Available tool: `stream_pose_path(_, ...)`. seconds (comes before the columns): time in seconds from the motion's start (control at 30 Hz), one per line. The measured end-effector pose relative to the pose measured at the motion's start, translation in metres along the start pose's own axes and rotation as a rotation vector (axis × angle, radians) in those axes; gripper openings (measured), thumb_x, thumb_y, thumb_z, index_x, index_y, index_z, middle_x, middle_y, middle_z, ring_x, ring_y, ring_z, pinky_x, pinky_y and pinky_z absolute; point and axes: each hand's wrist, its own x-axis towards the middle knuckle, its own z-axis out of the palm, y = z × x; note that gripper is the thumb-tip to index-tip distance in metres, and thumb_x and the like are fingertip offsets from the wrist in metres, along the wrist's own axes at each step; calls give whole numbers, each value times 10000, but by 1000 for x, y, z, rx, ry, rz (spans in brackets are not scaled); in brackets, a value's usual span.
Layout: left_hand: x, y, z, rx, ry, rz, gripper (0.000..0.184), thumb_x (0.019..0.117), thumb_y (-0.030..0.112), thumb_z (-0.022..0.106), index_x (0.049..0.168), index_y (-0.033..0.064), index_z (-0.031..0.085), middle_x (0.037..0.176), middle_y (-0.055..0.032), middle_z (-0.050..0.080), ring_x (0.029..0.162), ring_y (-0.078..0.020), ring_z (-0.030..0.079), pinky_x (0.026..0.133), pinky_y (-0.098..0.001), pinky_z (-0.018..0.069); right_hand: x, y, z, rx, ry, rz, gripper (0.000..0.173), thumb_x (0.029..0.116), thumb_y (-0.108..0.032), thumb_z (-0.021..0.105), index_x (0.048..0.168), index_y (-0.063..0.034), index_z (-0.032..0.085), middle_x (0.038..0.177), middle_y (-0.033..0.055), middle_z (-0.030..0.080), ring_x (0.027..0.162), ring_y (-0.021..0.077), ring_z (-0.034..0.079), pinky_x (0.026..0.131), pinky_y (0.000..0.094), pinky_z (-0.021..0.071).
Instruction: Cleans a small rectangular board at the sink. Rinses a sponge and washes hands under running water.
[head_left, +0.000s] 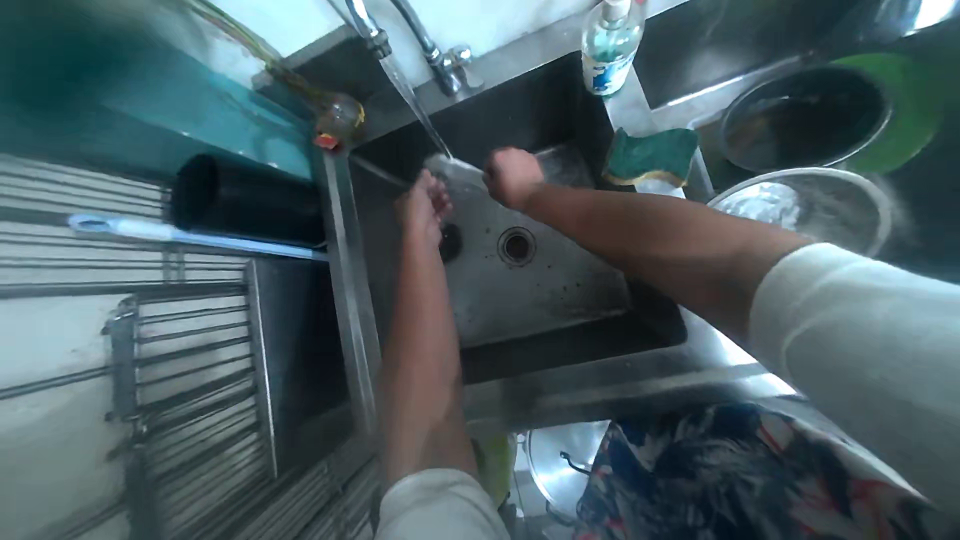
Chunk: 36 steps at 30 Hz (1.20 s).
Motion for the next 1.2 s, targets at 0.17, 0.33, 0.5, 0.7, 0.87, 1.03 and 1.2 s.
stream_pose_path(0.17,-18,-12,-14,50,16,52,323,1080,328,518,1141,39,646,890,-13,658,692,-74,601,654,-251,526,16,13,8,583,26,487,367,939,-258,750,1162,30,704,1248,240,662,1152,372,640,977,587,503)
stream_pose_path(0.33,-25,-13,-14,75,-35,120,253,1068,223,549,1199,24,634,917,-36,670,708,-82,627,663,-253,548,26,18,35,877,-19,624,427,997,-297,700,1309,-20,605,1090,129,610,831,193,561,749,360,506)
stream_pose_path(0.5,-8,22,25,91,-190,190,335,1090,152,463,1382,-2,522,1063,-108,660,833,-137,655,758,-303,565,18,18,61,973,-81,603,377,1049,-289,621,1333,-44,584,1073,100,591,809,164,536,721,326,486)
stream_pose_path(0.7,26,31,56,581,-43,295,308,1059,179,513,1247,-29,639,1126,-180,671,993,-248,661,882,-414,541,14,25,57,892,-53,663,424,1036,-345,641,1313,-28,594,1074,103,573,824,179,520,734,347,476)
stream_pose_path(0.87,19,27,49,807,75,271,511,1116,364,370,1176,-43,674,1263,-255,649,1214,-369,620,1030,-563,466,14,32,52,861,-52,647,418,1042,-346,633,1302,-20,608,1073,102,580,815,174,520,740,344,474)
stream_pose_path(1.03,25,-5,-4,803,50,287,180,931,11,607,1079,-84,643,1134,-269,647,1063,-375,634,914,-557,506,11,26,55,899,-55,643,428,1043,-354,631,1308,-18,613,1110,128,592,834,197,528,766,376,480)
stream_pose_path(1.2,8,-39,-41,576,126,182,318,939,23,620,1250,-44,622,1196,-249,655,1082,-355,639,922,-533,520,14,13,53,729,-87,568,436,1031,-344,652,1280,13,635,1210,172,613,1013,259,578,887,447,486)
